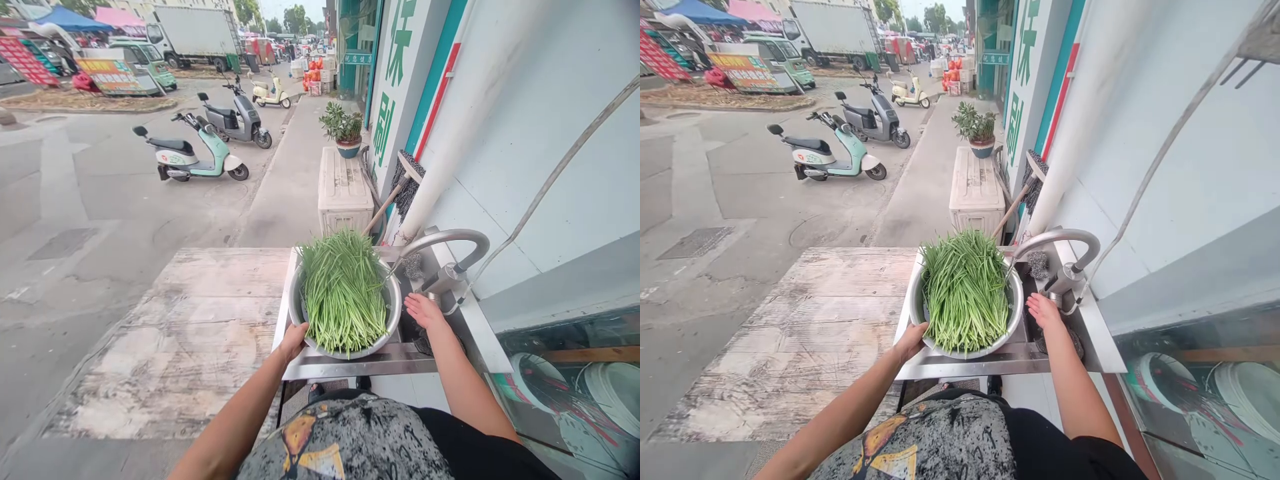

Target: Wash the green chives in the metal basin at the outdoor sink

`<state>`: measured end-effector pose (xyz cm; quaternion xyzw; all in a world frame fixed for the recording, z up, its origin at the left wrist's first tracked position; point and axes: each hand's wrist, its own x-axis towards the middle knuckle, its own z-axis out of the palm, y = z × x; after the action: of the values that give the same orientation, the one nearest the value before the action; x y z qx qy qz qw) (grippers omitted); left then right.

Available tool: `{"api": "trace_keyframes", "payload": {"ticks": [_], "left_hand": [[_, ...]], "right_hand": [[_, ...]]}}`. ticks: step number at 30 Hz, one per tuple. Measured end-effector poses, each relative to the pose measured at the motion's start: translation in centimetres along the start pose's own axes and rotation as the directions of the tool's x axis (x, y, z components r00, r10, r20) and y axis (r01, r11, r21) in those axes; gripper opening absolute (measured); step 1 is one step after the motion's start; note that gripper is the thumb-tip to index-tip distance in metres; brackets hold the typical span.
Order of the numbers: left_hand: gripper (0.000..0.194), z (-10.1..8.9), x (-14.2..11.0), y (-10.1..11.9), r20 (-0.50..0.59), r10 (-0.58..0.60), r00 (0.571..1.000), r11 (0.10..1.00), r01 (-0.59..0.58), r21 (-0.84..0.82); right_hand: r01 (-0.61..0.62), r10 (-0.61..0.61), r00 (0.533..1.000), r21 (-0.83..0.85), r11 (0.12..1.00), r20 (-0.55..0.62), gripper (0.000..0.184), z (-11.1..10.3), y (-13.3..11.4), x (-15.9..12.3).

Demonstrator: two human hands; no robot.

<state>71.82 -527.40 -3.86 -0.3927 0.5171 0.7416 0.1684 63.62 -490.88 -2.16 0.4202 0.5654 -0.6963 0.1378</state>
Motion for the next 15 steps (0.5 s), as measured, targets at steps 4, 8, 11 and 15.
{"api": "trace_keyframes", "payload": {"ticks": [4,8,11,15], "left_hand": [[0.036,0.1,-0.3,0.2,0.003,-0.004,1.0,1.0,0.004,-0.008],[0.037,0.1,-0.5,0.2,0.005,-0.007,1.0,1.0,0.007,-0.006],[0.037,0.1,-0.4,0.2,0.009,-0.005,1.0,1.0,0.006,-0.004],[0.039,0.0,-0.1,0.0,0.008,-0.008,1.0,1.0,0.008,0.001]], "right_hand": [[-0.014,0.014,1.0,-0.021,1.0,-0.003,0.006,0.0,0.8,0.1],[-0.036,0.035,0.999,-0.036,0.999,-0.007,0.005,0.0,1.5,0.2],[-0.05,0.05,0.999,-0.026,0.998,-0.014,0.004,-0.1,1.8,0.2],[-0.049,0.049,0.999,0.011,0.999,0.011,0.005,0.0,2.1,-0.1]]}}
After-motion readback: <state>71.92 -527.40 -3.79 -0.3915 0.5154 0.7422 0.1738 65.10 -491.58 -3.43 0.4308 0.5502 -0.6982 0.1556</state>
